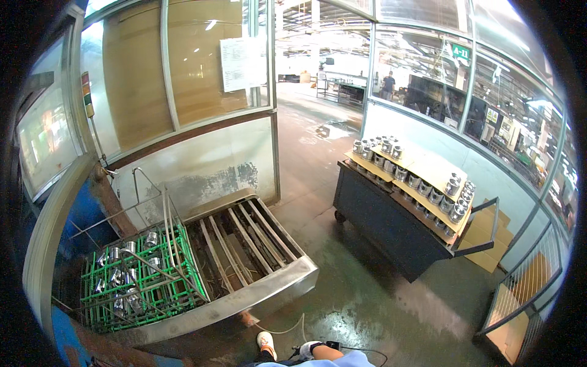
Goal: Transferring metal pistons from a washing rack onto a cart and then pushing the cart through the factory floor.
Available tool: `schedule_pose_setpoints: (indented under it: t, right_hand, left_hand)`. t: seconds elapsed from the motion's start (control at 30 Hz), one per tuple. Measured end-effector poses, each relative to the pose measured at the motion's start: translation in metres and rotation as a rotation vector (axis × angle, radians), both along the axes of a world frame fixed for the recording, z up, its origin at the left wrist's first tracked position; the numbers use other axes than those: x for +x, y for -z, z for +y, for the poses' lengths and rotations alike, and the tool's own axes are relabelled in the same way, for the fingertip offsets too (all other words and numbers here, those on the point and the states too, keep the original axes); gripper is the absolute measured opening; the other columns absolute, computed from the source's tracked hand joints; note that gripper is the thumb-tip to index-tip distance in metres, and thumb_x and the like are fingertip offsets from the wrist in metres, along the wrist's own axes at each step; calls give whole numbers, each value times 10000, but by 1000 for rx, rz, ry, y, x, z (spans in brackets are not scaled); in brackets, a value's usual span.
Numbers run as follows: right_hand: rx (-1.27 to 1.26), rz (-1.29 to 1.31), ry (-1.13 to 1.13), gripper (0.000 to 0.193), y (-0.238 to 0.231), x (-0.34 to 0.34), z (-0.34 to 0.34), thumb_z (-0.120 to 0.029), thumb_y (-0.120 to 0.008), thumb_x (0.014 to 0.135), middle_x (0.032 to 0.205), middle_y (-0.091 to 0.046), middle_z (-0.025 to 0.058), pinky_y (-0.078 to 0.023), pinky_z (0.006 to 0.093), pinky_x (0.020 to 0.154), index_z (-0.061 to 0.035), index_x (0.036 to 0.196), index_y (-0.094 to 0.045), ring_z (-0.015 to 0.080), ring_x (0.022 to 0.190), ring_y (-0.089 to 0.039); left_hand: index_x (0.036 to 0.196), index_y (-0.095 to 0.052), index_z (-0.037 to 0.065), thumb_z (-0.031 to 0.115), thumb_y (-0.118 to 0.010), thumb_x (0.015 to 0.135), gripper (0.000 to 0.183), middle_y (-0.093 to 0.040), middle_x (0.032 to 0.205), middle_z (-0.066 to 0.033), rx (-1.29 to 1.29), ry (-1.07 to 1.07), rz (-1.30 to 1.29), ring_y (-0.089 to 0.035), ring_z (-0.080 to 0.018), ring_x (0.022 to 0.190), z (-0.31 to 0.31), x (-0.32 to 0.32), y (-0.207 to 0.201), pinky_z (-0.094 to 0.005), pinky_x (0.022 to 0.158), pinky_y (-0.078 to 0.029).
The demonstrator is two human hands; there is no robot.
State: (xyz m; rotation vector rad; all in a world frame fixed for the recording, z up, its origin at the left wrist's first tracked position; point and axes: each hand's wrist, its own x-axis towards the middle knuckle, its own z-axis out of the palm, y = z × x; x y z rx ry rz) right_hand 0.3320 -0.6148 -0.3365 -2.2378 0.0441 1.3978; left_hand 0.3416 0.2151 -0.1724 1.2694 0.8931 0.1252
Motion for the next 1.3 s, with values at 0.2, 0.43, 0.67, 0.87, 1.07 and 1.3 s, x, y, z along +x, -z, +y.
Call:
schedule_pose_setpoints:
  t: [0.2, 0.43, 0.67, 0.87, 1.07, 1.3]
  right_hand:
    - [-43, 83, 89, 310, -70, -4, 44, -383, -686, 877, 857, -752, 57, -557, 394, 668, -117, 1007, -776, 193, 713, -664]
    - [-161, 59, 277, 437, -39, -17, 60, -473, -691, 853, 933, -766, 75, -557, 384, 766, -121, 1102, -763, 236, 813, -699]
    - [-192, 104, 412, 533, -53, -25, 70, -519, -682, 831, 1069, -763, 120, -536, 405, 870, -141, 1202, -741, 299, 960, -719]
    - [-200, 102, 361, 549, -48, -23, 85, -539, -645, 846, 1074, -749, 156, -531, 416, 873, -108, 1175, -737, 317, 963, -705]
    - [-214, 58, 419, 448, 2, -37, 96, -450, -577, 906, 965, -745, 182, -532, 441, 797, -76, 1075, -755, 316, 855, -706]
    - [-237, 31, 460, 397, -12, -49, 119, -369, -530, 904, 1006, -749, 195, -539, 451, 813, -86, 1068, -756, 365, 927, -722]
  left_hand:
    - [1395, -545, 295, 307, -573, 967, 429, -677, 1183, -92, 499, 105, 115, -654, -316, 950, 16, -14, 3, -452, 759, -526]
    - [1193, -626, 247, 374, -555, 980, 258, -642, 908, -65, 100, 5, 25, -614, -287, 792, 45, -10, -9, -464, 645, -474]
    - [923, -703, 220, 506, -569, 964, 319, -537, 602, -56, 14, -337, 18, -546, -262, 588, 34, 7, -7, -450, 517, -388]
    - [1031, -692, 227, 475, -593, 958, 277, -602, 739, -31, 699, 525, 278, -581, -257, 708, 65, -10, -17, -453, 608, -412]
    - [1313, -560, 320, 413, -494, 989, 343, -652, 900, -29, 21, 142, 193, -599, -276, 817, 91, 7, -19, -481, 680, -430]
    - [1351, -548, 303, 365, -431, 1034, 344, -662, 1235, -36, 133, 179, -100, -584, -239, 1093, 109, 8, -5, -468, 830, -484]
